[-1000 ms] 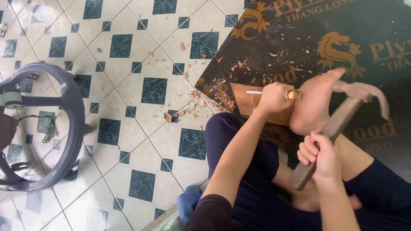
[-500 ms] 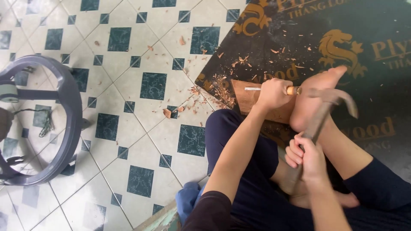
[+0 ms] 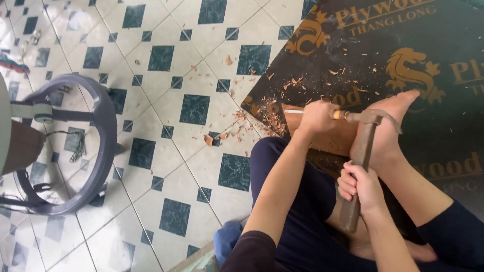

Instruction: Using a hammer and chisel to carve a piece of wood while sitting on the floor and using feet for stabilization

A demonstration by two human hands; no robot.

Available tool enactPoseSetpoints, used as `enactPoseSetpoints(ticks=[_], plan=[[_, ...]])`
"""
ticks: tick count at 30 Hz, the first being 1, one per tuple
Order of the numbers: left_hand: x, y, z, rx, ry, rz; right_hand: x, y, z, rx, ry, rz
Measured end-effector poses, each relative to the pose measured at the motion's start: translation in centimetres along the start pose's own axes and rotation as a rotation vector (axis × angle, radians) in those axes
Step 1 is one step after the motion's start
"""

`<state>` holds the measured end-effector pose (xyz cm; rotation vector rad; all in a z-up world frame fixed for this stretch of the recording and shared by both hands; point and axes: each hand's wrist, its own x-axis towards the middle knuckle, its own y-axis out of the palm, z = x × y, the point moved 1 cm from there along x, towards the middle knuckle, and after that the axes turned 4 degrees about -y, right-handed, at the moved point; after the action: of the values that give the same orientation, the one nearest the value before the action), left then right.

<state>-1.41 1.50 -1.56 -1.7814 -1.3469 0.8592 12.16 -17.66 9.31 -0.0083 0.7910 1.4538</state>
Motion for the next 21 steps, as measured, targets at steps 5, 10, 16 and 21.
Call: enactPoseSetpoints(ticks=[5,10,16,21], plan=[[0.1,-0.8,1.9,-0.079,-0.084,-0.054,-0.5,2.5,2.2,0.116,0.012,0.000],[-0.5,0.3,-3.1,-0.152,-0.025,-0.044,-2.2,3.0,3.1,0.031,-0.071,0.010],[-1.3,0.8,-5.8,-0.281,0.168,-0.133,-4.9,3.6,6.2,-0.024,-0.062,-0.084],[-1.7,1.2,-5.0,-0.235,0.146,-0.034,-5.9,2.0,5.7,0.067,-0.108,-0.143]])
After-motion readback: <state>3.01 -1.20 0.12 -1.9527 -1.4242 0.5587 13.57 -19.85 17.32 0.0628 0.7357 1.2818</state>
